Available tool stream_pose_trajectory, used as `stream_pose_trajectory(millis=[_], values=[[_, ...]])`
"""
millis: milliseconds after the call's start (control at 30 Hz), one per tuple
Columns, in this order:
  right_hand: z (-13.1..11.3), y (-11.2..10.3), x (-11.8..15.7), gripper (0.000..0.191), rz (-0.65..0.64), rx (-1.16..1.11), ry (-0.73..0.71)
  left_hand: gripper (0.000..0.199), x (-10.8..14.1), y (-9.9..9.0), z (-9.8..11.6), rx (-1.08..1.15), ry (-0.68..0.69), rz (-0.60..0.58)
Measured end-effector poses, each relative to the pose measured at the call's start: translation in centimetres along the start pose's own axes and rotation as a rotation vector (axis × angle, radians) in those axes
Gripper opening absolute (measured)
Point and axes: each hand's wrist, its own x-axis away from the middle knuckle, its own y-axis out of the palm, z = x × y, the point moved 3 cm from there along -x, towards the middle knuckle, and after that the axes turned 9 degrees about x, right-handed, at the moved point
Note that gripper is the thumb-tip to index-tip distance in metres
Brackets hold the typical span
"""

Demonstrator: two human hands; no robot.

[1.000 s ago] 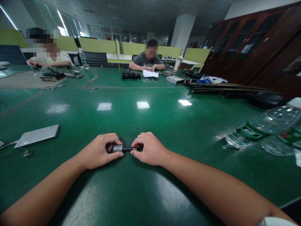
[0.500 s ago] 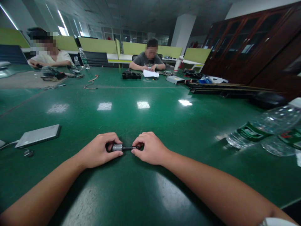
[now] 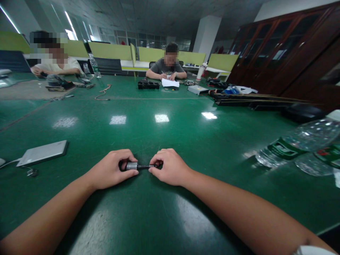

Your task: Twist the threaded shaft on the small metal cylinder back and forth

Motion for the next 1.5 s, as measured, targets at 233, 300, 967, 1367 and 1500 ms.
stream_pose_trajectory(millis=[233,300,967,1367,1500], values=[[0.1,0.0,0.2,0.005,0.000,-0.006,0.023,0.018,-0.1,-0.1,-0.2,0.016,-0.001,0.006],[0.1,-0.1,0.2,0.005,0.003,-0.010,0.030,0.018,-0.1,-0.1,-0.2,0.019,-0.002,0.006],[1.2,0.0,0.1,0.007,-0.007,0.011,0.203,0.019,0.1,-0.3,-0.6,0.012,-0.026,0.035],[0.8,0.3,-0.2,0.009,0.026,-0.038,0.068,0.021,0.2,-0.2,-0.9,0.014,-0.019,0.047],[0.4,0.4,-0.2,0.017,0.021,-0.077,0.029,0.022,0.1,0.4,-0.2,0.051,0.014,0.046]])
